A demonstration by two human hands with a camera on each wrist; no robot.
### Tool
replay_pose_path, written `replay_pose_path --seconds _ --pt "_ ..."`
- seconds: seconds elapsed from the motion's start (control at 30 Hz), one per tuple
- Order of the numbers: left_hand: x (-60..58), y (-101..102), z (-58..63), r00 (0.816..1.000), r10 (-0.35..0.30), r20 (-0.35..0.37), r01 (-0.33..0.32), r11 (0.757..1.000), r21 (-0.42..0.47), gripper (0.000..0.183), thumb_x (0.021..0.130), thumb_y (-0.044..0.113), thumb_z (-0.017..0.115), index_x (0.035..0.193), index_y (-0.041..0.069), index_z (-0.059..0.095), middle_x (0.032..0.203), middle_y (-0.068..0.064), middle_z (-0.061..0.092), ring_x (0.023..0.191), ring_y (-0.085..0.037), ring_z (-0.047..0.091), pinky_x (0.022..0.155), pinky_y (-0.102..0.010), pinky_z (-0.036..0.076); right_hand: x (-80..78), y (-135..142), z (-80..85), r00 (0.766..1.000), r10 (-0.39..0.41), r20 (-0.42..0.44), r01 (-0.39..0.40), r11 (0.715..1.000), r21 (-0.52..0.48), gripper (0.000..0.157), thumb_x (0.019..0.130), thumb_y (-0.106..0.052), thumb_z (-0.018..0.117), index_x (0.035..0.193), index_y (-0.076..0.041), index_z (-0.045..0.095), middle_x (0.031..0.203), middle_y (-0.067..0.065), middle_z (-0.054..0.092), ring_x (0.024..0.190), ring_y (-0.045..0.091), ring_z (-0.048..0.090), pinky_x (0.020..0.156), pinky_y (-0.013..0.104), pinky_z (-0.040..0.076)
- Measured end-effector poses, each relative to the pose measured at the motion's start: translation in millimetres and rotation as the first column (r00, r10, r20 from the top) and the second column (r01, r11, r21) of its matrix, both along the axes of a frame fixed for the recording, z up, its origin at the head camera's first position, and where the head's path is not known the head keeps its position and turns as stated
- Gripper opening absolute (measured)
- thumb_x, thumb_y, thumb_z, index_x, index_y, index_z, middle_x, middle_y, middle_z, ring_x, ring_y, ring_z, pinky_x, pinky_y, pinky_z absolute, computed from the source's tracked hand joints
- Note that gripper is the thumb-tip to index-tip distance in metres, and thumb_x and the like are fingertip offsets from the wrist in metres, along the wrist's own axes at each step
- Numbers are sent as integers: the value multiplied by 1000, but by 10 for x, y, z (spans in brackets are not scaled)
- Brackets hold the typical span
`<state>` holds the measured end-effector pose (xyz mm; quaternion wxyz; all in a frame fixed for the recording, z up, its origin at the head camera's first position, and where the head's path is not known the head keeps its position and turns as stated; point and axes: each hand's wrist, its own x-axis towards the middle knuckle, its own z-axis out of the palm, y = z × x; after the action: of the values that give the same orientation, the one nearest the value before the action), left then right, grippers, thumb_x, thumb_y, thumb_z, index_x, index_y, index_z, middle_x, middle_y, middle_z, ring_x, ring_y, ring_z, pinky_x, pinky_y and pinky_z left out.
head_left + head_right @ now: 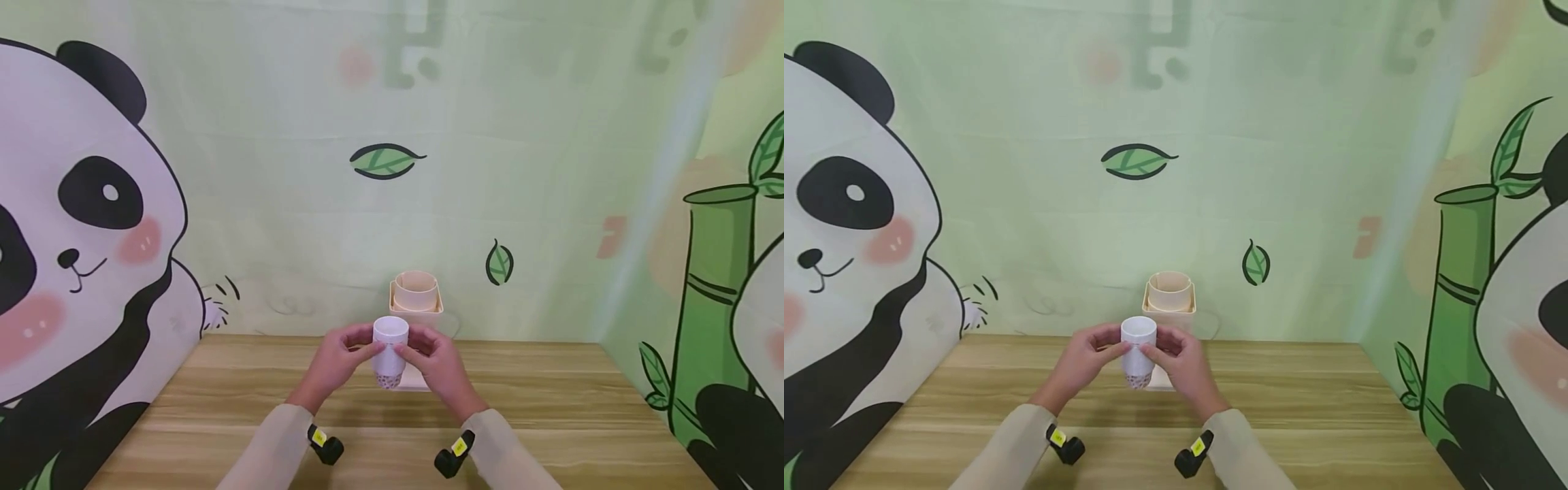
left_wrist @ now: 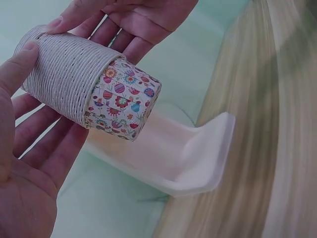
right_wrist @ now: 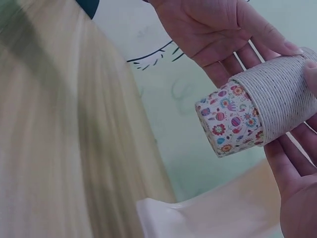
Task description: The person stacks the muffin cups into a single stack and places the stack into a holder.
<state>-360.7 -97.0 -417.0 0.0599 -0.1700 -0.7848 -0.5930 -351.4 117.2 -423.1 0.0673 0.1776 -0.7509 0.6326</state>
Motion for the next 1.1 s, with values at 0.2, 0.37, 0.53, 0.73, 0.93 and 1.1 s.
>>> replay_pose_path --seconds 0.2,0.37,0.53,0.73,0.93,1.1 --pt "-50 50 103 1000 -22 -6 22 1000 19 42 88 38 81 126 20 73 117 0 77 112 -20 70 103 -48 54 -69 81 110 999 7 -41 -6 1000 27 42 91 -33 78 131 -23 69 130 2 71 117 26 69 101 45 56" --pt "-98 80 181 1000 -24 -13 24 1000 8 44 88 43 80 126 23 73 117 2 77 112 -18 69 102 -47 54 -101 139 211 998 1 -61 1 999 40 42 90 -31 79 130 -20 70 126 4 73 113 24 70 99 42 57" --pt "-140 120 285 999 -36 -37 37 999 13 42 88 39 81 126 21 74 117 1 77 111 -18 70 99 -43 55 -123 189 327 998 -1 -56 4 999 48 42 90 -32 80 128 -17 71 121 6 74 110 23 70 97 38 58" --pt "-173 182 430 997 -46 -54 46 999 1 39 90 36 80 125 20 74 119 1 76 111 -18 70 97 -41 56 -149 244 474 998 -7 -59 10 999 51 43 89 -35 81 128 -18 71 122 6 74 111 24 69 97 37 58" --pt "-228 228 524 994 -55 -91 54 998 -18 39 91 36 78 126 19 73 120 1 76 111 -18 70 97 -41 56 -180 305 596 999 -1 -34 3 998 56 47 89 -37 80 130 -17 70 126 7 73 116 24 68 99 38 57" --pt "-294 272 595 992 -68 -110 65 998 -26 39 92 40 77 127 23 72 122 3 75 112 -17 69 97 -41 55 -241 362 668 999 -6 -45 9 998 67 51 89 -40 80 133 -16 68 128 7 72 118 24 67 102 39 56"
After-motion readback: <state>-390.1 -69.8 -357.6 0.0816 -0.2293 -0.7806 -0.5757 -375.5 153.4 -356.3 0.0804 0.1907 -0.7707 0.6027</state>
